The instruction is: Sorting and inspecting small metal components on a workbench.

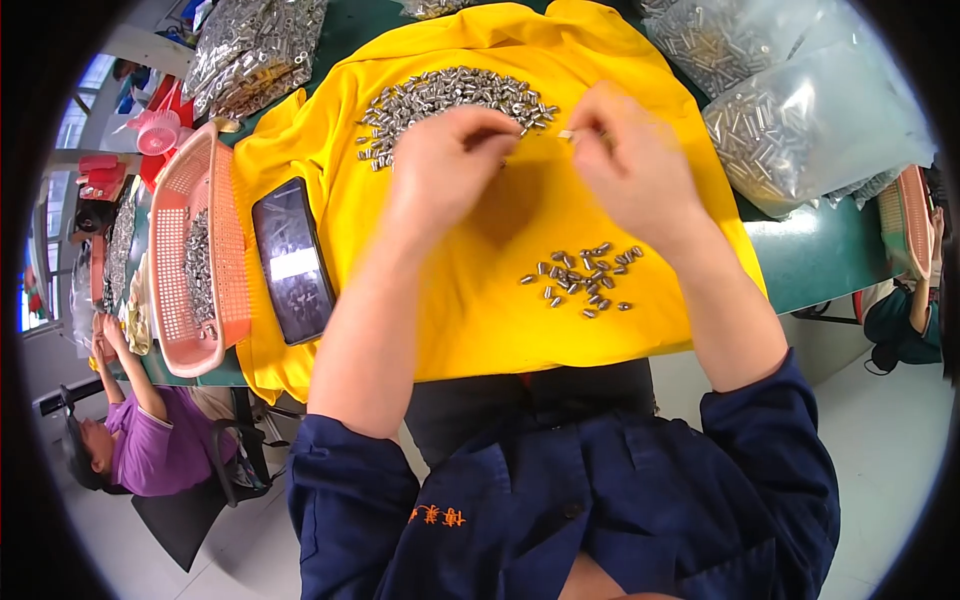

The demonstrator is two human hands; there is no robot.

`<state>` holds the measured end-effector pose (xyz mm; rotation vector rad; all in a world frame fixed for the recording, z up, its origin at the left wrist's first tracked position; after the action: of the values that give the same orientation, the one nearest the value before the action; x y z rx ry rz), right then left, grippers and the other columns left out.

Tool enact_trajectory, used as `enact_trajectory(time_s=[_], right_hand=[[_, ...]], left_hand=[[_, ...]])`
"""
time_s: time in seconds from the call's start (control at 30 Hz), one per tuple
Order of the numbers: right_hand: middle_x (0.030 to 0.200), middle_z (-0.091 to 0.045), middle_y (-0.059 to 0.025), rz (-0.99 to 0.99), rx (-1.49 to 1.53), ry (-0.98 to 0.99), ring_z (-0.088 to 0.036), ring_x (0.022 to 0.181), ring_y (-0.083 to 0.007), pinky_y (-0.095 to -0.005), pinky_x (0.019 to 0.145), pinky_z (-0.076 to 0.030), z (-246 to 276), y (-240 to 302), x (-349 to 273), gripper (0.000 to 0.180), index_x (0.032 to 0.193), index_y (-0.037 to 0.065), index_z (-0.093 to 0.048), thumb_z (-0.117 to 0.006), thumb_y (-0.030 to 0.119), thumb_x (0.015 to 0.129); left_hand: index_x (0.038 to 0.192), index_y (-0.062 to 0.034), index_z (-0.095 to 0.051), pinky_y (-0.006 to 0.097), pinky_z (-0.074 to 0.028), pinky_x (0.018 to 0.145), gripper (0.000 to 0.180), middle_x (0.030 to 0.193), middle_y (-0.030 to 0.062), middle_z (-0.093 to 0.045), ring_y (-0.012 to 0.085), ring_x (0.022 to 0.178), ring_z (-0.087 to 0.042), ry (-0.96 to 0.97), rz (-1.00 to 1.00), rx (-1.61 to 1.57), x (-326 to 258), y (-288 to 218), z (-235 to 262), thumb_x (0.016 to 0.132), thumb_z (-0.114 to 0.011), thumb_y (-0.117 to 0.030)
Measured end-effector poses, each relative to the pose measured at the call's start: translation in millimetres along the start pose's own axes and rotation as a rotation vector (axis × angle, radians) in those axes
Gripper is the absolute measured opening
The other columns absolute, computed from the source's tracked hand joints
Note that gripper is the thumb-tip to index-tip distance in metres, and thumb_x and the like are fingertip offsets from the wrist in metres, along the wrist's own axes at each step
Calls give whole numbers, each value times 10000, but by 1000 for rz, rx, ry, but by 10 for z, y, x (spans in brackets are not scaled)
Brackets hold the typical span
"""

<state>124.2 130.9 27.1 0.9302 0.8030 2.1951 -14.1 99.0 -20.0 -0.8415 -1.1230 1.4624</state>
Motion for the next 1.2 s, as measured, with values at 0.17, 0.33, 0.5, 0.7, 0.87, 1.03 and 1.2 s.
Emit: enact_trajectory(time_s=[0.17,0.33,0.5,0.7,0.87,1.03,1.2], right_hand=[[617,-487,-78,-6,135,-43,-468,538,-173,-274,515,-383,65,12,5,58,770,31,-450,-479,68,736],[628,-486,-77,-42,246,-20,-459,547,-162,-262,521,-380,-6,-29,-10,61,780,28,-456,-473,60,732],[637,-485,-36,-67,372,-6,-444,568,-108,-238,525,-375,-23,-24,-26,50,782,33,-465,-473,60,741],[677,-486,-7,-174,555,67,-437,609,-72,-214,545,-373,-70,-102,-31,44,788,32,-473,-480,57,752],[675,-489,-18,-87,430,65,-442,609,-79,-212,549,-375,-40,-2,-19,46,780,27,-472,-473,51,741],[662,-488,-20,-82,397,53,-440,600,-81,-215,544,-374,-23,-7,-22,47,775,27,-472,-468,57,741],[659,-485,-19,-96,401,52,-437,600,-79,-214,544,-372,-28,-14,-24,45,774,26,-471,-470,60,744]], left_hand=[[967,-6,-576,180,-447,668,184,831,40,-606,90,750,-575,47,22,-361,-28,-109,-44,789,-529,-8],[934,-11,-580,183,-437,673,148,819,17,-589,83,765,-564,94,60,-422,-60,-76,-93,793,-536,-23],[933,-16,-568,201,-450,670,143,792,20,-570,103,731,-556,163,181,-786,-107,-14,-197,793,-550,-34],[928,-12,-552,255,-492,699,135,835,60,-579,143,748,-574,212,208,-897,-121,-40,-273,795,-547,-33],[929,-6,-551,267,-499,711,134,844,68,-580,153,756,-583,230,182,-899,-122,-35,-281,797,-540,-25],[929,-6,-551,270,-501,711,134,841,71,-579,156,757,-584,238,160,-906,-118,-45,-277,796,-542,-25],[925,-20,-551,304,-491,750,125,854,64,-576,141,760,-561,239,149,-858,-122,-61,-268,802,-538,-45]])
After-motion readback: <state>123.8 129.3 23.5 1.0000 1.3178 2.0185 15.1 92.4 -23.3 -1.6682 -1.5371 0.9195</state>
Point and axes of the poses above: each hand's wrist, its own x-axis towards the middle knuckle, its own z-axis out of the back of the hand, y = z × x, the point moved 8 cm from there along x, towards the middle knuckle
